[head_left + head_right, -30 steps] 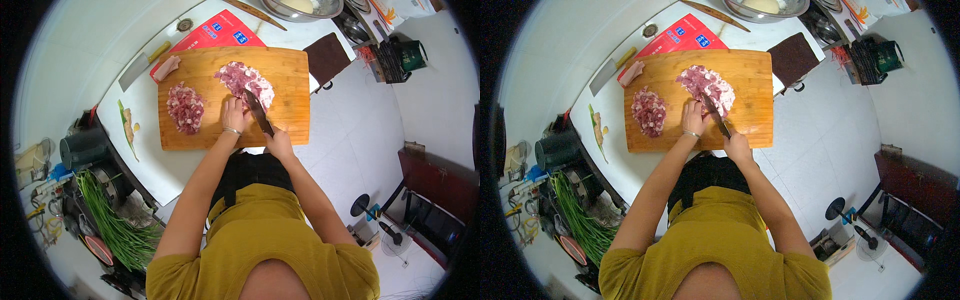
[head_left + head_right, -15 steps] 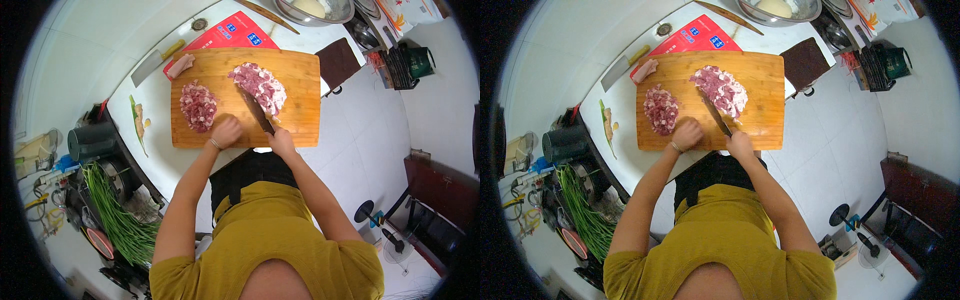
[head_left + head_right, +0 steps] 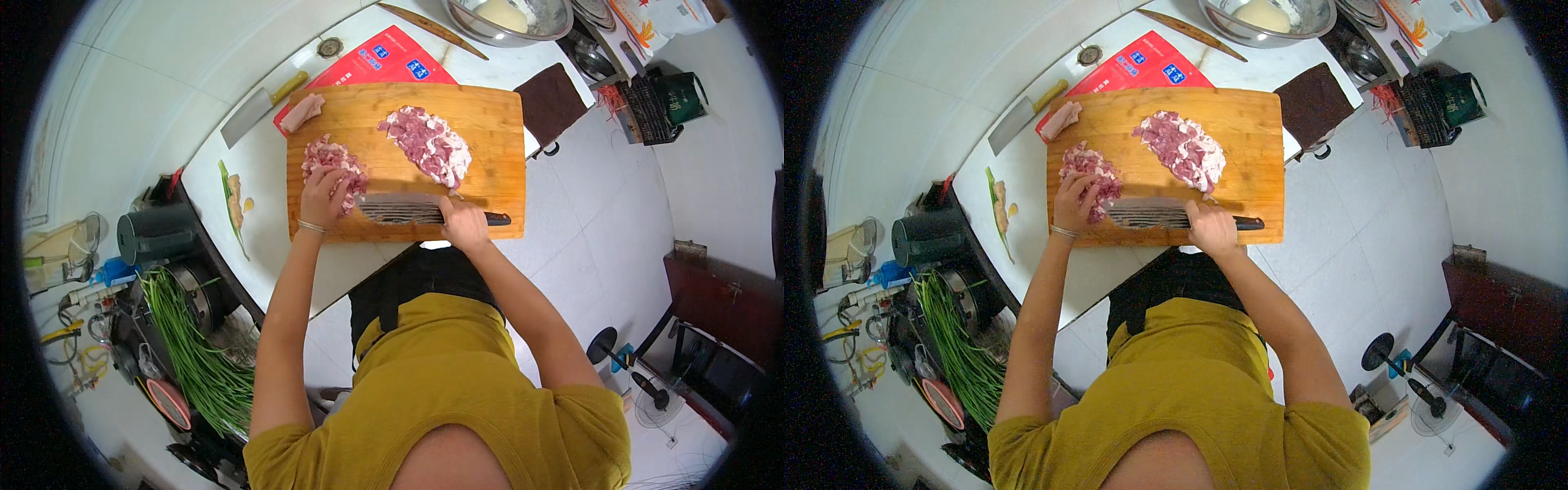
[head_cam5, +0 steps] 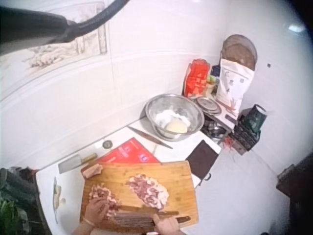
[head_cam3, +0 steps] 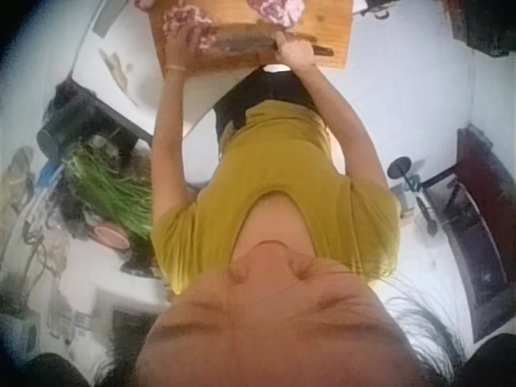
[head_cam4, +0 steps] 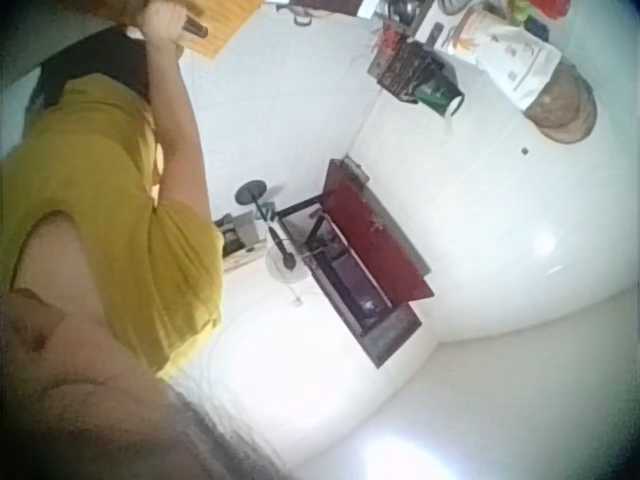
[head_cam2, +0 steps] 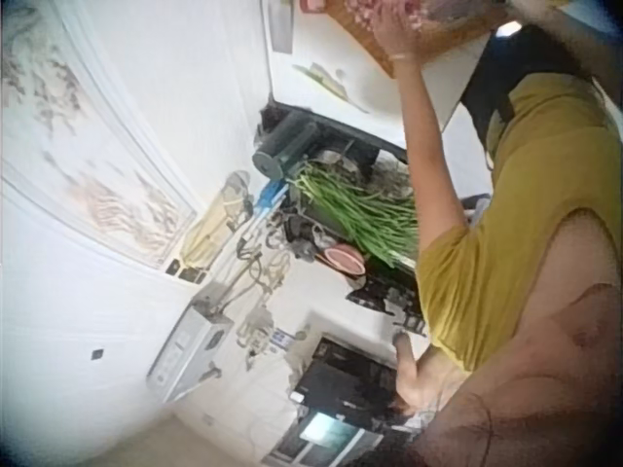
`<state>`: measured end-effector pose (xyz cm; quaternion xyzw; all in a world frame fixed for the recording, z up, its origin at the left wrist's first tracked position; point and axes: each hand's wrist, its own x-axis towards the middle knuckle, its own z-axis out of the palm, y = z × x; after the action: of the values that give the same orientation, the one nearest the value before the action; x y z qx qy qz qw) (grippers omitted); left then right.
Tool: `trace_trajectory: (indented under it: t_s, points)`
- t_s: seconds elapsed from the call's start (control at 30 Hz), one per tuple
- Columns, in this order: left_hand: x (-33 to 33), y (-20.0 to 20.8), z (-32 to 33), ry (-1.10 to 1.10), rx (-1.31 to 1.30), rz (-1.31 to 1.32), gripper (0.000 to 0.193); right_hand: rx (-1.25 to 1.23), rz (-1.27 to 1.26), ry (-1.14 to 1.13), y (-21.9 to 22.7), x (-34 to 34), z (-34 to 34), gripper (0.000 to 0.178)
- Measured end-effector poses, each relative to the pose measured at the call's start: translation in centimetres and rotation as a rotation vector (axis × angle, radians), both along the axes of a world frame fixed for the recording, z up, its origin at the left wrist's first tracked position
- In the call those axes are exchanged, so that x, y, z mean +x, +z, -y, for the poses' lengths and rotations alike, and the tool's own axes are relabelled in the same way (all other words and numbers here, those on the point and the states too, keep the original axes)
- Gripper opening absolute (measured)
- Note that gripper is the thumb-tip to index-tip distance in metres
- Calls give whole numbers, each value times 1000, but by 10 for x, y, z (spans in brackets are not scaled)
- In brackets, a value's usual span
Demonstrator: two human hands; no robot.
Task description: The person uses a knife to slice raw meat into small pieces on a wooden cutting board. The person holds the meat with one hand and cuts it with the other, accumulating a pile of chopped meat on the board.
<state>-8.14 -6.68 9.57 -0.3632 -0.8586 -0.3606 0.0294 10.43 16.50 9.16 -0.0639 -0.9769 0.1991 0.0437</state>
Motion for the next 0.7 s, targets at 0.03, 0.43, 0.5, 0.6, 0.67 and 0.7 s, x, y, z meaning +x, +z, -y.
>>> trace_trajectory:
  t_s: [0.03, 0.43, 0.5, 0.6, 0.67, 0.7]
  points:
    - [-2, 7, -5, -33, 2, 38, 18, 12, -30, 33, 0, -1, -1, 14]
    - [14, -28, -117, -322, -205, 114, 23, 2, 260, -122, 7, 46, -31, 15]
    - [22, -35, -134, -403, -271, -49, 25, -20, 347, -199, 18, 59, -42, 17]
    - [34, -60, -145, -389, -317, -243, 20, -53, 442, -276, 22, 79, -57, 25]
    - [36, -71, -143, -365, -352, -203, 21, -17, 487, -299, 13, 91, -65, 28]
    - [36, -75, -140, -362, -382, -158, 21, -52, 480, -323, 19, 93, -67, 29]
